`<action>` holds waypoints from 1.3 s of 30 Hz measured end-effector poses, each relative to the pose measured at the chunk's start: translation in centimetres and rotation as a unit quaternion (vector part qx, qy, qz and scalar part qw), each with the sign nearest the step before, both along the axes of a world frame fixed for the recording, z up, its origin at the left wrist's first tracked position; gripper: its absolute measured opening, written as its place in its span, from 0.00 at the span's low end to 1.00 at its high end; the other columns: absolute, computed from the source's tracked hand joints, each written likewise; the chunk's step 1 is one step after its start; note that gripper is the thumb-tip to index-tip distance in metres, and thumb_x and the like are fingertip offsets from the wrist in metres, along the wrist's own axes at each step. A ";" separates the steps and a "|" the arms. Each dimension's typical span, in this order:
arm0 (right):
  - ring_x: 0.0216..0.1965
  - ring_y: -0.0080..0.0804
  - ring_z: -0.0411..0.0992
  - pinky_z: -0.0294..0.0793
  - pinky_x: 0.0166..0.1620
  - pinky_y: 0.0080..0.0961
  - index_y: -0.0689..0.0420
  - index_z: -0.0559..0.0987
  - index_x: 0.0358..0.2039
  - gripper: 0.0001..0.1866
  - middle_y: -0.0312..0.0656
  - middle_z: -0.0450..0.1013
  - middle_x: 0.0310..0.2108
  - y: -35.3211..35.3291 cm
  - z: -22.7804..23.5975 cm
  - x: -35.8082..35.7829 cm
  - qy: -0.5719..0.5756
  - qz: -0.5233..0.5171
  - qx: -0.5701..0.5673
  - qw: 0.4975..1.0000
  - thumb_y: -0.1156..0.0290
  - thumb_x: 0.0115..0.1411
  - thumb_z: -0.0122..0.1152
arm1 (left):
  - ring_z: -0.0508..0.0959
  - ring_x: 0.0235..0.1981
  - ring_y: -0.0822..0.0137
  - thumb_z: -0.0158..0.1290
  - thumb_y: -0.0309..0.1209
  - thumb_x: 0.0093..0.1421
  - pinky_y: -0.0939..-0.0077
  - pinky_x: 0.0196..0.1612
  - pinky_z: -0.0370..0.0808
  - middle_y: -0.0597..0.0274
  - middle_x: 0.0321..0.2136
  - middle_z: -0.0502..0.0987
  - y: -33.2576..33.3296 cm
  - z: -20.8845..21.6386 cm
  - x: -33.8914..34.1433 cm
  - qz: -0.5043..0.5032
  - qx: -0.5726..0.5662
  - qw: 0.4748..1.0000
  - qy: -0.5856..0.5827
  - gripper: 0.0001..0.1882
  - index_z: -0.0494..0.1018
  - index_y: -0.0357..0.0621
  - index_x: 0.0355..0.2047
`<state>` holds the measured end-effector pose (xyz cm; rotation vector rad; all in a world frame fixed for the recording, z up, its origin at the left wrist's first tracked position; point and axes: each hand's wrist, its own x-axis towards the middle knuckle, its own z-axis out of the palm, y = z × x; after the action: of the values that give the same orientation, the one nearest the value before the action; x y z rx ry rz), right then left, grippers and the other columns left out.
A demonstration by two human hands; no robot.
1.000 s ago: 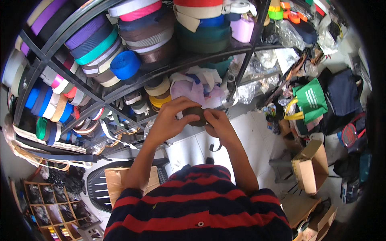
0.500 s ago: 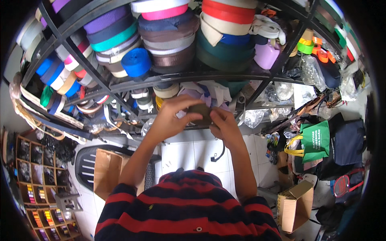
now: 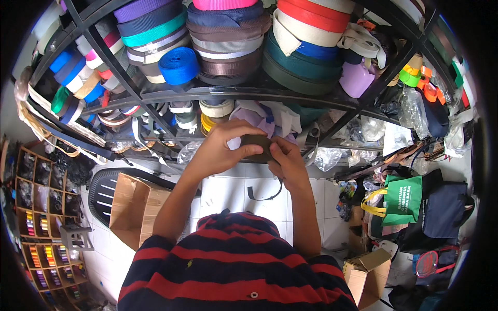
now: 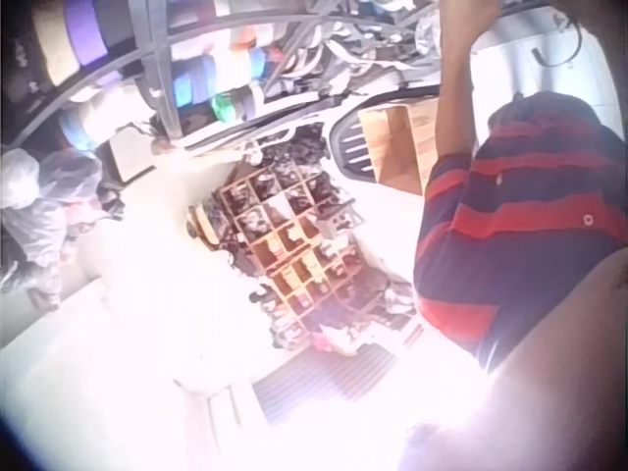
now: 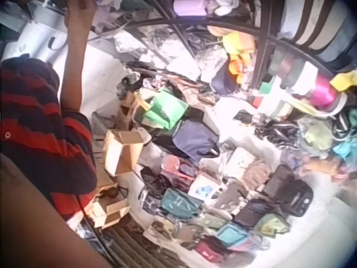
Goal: The person organizes rolls of ribbon by taking them from a cardboard box on the floor and placing them onto metal shelves in a storage room.
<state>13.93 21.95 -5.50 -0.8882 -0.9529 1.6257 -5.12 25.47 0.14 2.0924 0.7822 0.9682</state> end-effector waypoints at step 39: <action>0.10 0.09 0.47 0.41 0.13 0.14 0.60 0.72 0.39 0.14 0.26 0.59 0.17 -2.7 -1.8 -7.1 0.033 -0.059 -0.122 0.990 0.61 0.64 0.54 | 0.76 0.40 0.67 0.59 0.24 0.51 0.75 0.44 0.72 0.60 0.39 0.77 1.3 -5.4 -6.7 -0.044 -0.234 0.966 -0.105 0.19 0.74 0.38 0.45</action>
<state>6.83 19.20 -7.32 -1.0289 -0.6522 1.6818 -11.84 26.74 -5.25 1.5757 0.7196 0.8441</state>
